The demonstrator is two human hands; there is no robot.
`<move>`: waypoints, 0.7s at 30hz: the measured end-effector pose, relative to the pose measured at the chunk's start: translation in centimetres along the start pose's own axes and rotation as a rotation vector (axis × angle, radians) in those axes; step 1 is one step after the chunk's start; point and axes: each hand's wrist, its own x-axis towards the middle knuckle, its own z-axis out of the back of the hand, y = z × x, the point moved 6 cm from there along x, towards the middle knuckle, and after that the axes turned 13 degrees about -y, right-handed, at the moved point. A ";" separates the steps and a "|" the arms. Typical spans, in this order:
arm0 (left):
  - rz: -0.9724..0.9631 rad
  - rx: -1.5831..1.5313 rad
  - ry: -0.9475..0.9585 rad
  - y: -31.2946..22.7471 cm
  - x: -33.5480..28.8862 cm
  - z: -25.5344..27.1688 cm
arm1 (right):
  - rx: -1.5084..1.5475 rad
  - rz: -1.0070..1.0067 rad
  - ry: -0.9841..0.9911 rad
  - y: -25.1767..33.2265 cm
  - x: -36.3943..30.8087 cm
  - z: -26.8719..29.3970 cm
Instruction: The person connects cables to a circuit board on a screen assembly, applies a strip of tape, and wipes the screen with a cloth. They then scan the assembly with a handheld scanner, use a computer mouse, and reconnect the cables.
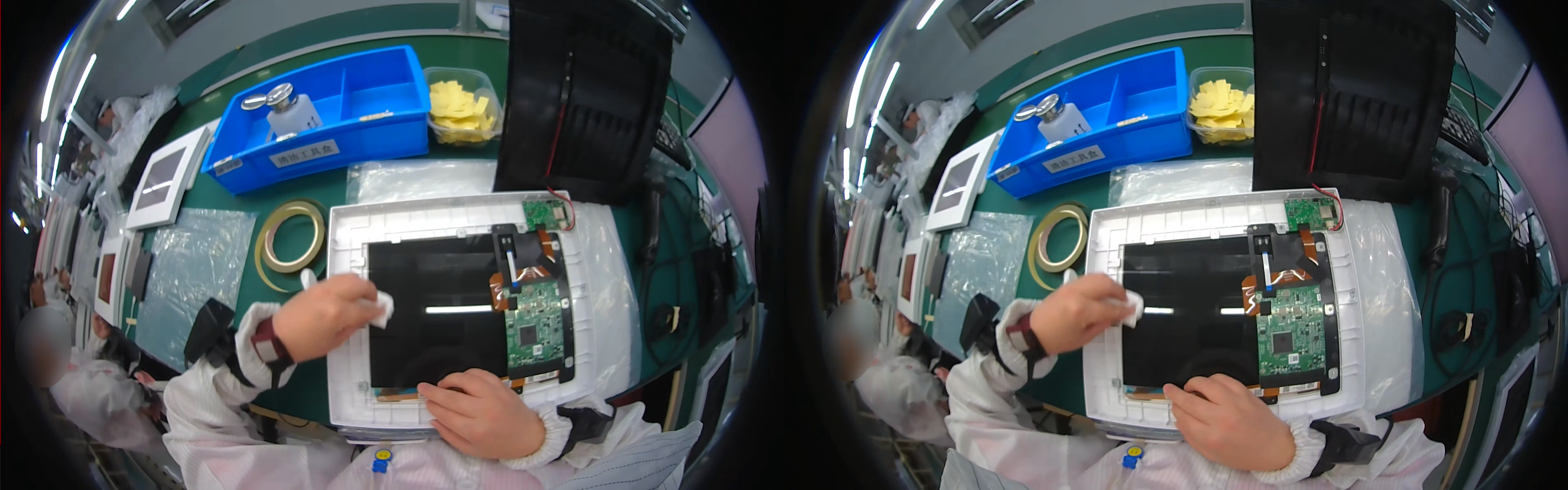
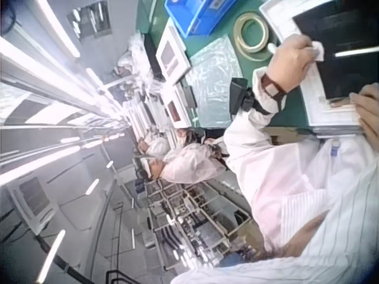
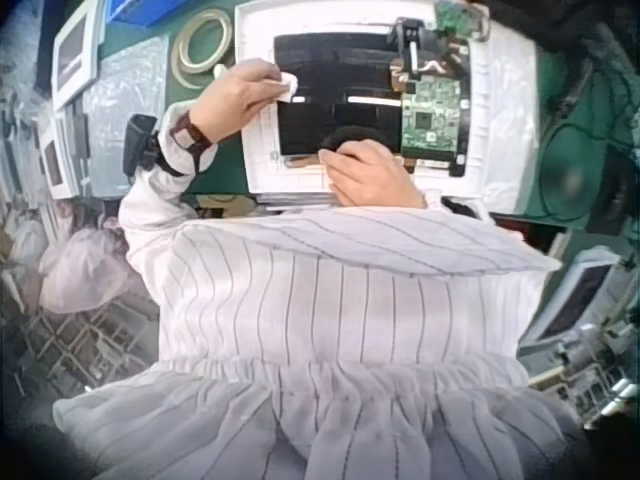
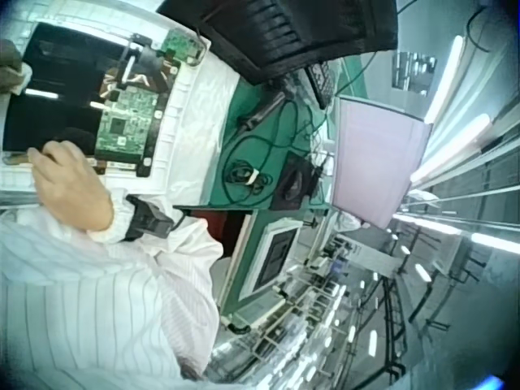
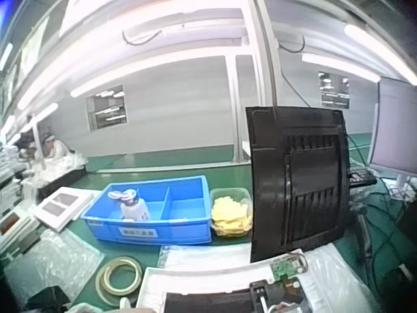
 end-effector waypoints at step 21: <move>-0.063 -0.114 -0.131 -0.3 4.4 -3.0 | -0.067 0.032 -0.115 0.2 0.0 0.8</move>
